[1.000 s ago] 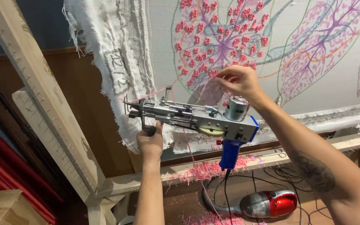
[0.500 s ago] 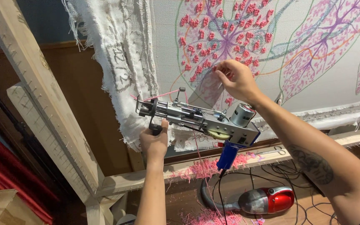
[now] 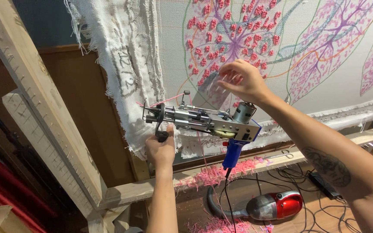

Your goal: Tufting a rug by using a power tufting gun to punch pink yarn through a fabric backing stretched on a wooden frame.

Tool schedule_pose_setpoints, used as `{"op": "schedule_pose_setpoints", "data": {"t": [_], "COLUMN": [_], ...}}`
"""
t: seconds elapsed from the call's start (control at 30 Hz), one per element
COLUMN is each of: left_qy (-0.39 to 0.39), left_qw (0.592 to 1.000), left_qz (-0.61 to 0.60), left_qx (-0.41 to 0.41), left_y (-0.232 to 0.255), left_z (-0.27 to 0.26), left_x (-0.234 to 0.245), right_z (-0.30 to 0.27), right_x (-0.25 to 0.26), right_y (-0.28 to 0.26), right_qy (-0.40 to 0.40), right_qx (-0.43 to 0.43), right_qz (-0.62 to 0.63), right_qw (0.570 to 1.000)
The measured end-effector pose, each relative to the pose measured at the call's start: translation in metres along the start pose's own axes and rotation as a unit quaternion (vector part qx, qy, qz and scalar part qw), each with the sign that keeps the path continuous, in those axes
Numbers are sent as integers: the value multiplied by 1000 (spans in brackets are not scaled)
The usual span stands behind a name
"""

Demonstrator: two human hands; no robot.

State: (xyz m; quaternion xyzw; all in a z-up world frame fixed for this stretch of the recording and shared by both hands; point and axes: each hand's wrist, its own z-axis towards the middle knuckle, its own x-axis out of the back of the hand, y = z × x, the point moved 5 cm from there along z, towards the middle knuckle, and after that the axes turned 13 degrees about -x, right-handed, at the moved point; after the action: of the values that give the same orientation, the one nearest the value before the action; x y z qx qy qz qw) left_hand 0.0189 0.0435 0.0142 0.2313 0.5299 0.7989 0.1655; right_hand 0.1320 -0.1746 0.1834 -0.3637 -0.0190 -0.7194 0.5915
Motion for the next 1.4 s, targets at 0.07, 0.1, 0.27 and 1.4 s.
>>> {"op": "schedule_pose_setpoints", "data": {"t": [0.07,0.1,0.27,1.4], "left_qy": [0,2,0,41], "left_qw": [1000,1000,1000,998], "left_qz": [-7,-12,3,-55], "left_qx": [-10,-21,-15,2], "left_y": [-11,-15,-16,-8], "left_z": [6,9,12,0], "left_x": [-7,-10,-4,6], "right_z": [0,-2,3,10], "right_x": [-1,-3,-1,-20], "right_y": [-7,-12,-12,-58], "right_qy": [18,35,26,-162], "right_qx": [28,55,-25,-95], "right_qz": [-47,-92,-34,-28], "right_qw": [998,994,999,982]}}
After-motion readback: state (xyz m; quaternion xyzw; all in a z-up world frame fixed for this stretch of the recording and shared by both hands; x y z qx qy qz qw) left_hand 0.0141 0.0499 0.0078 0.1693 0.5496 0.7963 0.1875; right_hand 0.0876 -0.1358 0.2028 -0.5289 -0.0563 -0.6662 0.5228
